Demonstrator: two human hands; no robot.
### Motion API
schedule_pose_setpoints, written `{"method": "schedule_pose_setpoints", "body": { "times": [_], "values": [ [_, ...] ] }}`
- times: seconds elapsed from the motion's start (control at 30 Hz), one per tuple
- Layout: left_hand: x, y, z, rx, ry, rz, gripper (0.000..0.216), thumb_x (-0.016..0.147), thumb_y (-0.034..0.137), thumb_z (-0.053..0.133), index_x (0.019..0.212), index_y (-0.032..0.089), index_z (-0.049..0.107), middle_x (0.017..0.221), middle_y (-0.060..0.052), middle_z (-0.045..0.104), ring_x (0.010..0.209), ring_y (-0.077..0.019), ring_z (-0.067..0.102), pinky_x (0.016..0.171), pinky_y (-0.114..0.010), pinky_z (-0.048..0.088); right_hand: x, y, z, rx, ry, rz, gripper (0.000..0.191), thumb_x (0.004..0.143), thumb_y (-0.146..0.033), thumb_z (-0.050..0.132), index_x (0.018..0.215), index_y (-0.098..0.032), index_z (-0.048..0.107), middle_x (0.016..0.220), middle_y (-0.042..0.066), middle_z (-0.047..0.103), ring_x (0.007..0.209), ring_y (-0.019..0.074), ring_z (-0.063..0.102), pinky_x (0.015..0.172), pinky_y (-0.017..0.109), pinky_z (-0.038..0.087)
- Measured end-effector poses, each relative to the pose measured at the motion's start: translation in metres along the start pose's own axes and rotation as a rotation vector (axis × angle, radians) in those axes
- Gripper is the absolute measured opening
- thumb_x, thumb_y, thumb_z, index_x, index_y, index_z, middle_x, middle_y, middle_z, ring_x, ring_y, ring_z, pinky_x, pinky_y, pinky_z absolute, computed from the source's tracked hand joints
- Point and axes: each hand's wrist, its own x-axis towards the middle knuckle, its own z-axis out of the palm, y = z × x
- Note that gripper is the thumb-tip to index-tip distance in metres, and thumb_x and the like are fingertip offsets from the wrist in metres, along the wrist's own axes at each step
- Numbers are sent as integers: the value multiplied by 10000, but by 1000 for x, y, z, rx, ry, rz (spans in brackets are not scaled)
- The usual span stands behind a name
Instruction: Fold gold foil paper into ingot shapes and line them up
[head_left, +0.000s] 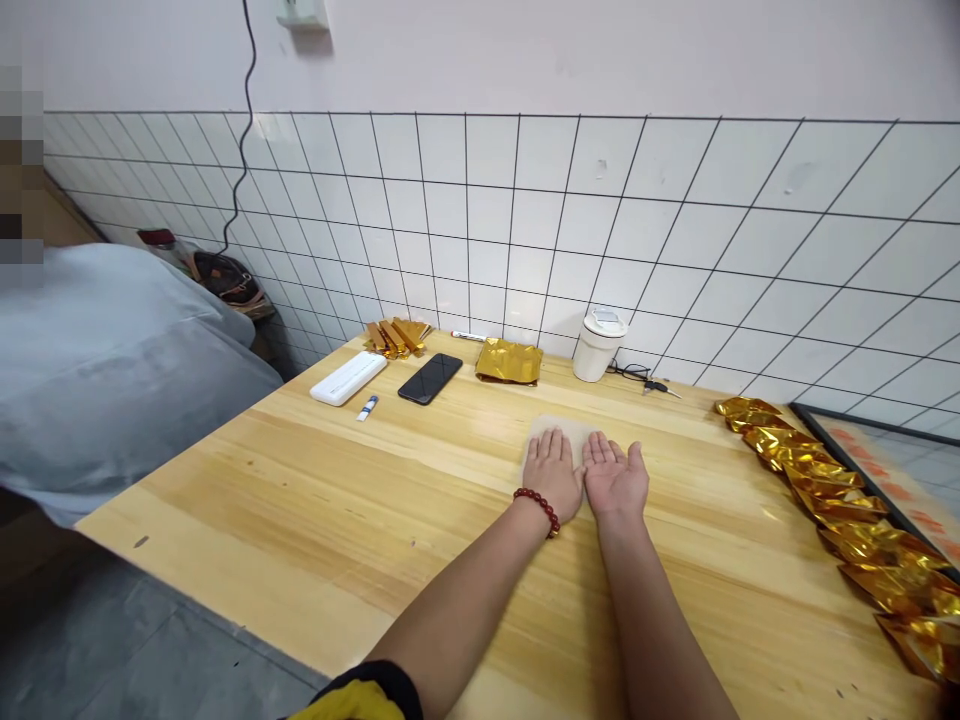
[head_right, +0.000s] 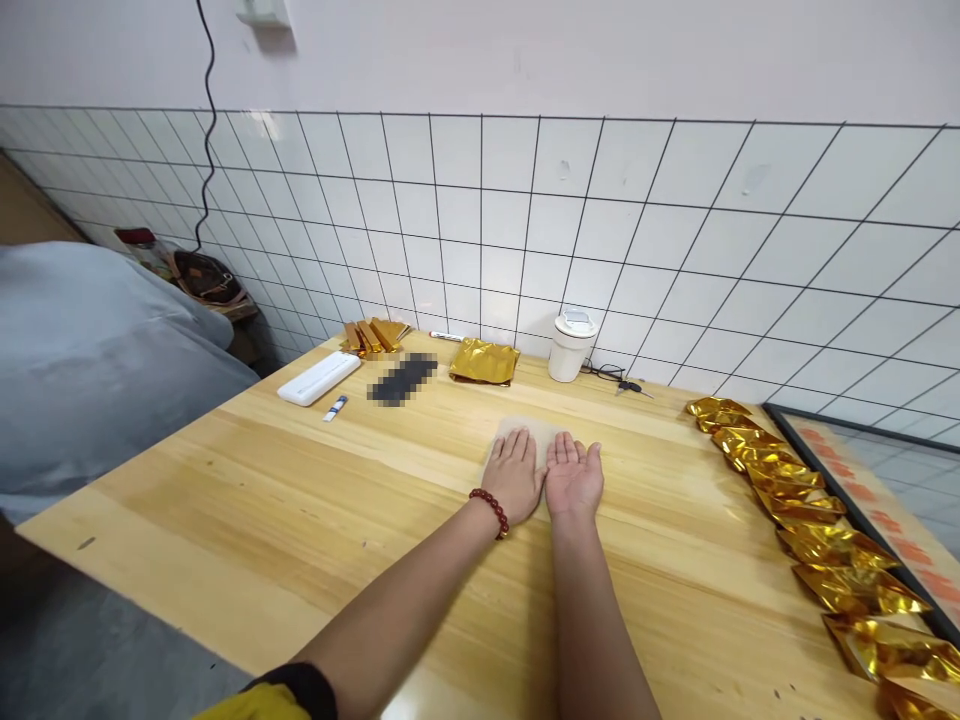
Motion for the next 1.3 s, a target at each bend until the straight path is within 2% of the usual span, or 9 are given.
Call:
{"method": "schedule_pose_setpoints", "body": {
  "times": [0.13,0.3,0.37,0.47,0.7,0.93,1.03,1.2,1.3],
  "values": [
    [-1,-1,-2,7,-32,6,659,923,378,420,1472,13,404,1593,-243,284,1507,-344,216,1235,-513,89,4,-6,-5,22,71,-82,257,960,-462,437,1054,-245,538,1337,102,553,1254,131,585,1069,423,470],
    [-2,-1,0,-21,-4,22,653,923,393,415,1472,39,413,1588,-238,304,1507,-344,217,1233,-518,89,-3,-5,2,0,191,-349,184,912,-362,553,1067,-262,560,1300,35,596,1214,87,597,1120,369,416],
    [-3,-1,0,-8,-6,23,649,927,383,402,1475,34,409,1586,-238,307,1505,-347,220,1232,-522,96,-7,-2,7,-39,47,-291,192,902,-366,579,1048,-241,584,1250,42,634,1200,106,610,1128,380,407],
    [-2,-1,-1,57,-35,24,639,931,339,370,1485,21,391,1592,-234,293,1507,-343,214,1231,-529,98,-9,0,11,-109,-101,-42,193,919,-376,572,1027,-219,600,1244,81,642,1212,135,610,1119,396,423],
    [7,-21,-22,191,-154,53,701,961,519,290,1528,111,346,1632,-120,259,1516,-267,209,1238,-477,142,-5,-10,8,16,-16,141,284,1013,-396,404,1159,-198,546,1408,122,525,1355,163,501,1071,407,470],
    [8,-29,-34,275,-82,-135,630,976,513,239,1521,230,380,1640,-46,252,1518,-284,193,1211,-614,57,-11,-11,16,52,28,153,255,1030,-384,394,1104,-197,551,1404,97,534,1355,158,504,1026,357,511],
    [9,-13,-32,317,-14,-172,642,979,484,253,1509,155,402,1622,-122,288,1518,-326,179,1204,-628,20,-13,-10,18,45,36,149,239,1035,-368,391,1101,-200,548,1388,86,546,1343,142,514,1024,335,510],
    [15,10,-18,176,-106,157,711,984,550,137,1552,155,302,1628,-91,289,1515,-240,206,1234,-503,128,-12,-12,19,20,31,138,332,1047,-432,311,1179,-222,531,1332,89,581,1323,146,536,1035,404,505],
    [21,7,-11,122,-189,212,797,951,654,91,1564,176,263,1629,-75,291,1508,-243,223,1228,-516,139,-11,-11,18,24,34,124,413,1042,-489,274,1191,-198,527,1351,111,569,1341,158,519,1039,383,501]
  ]
}}
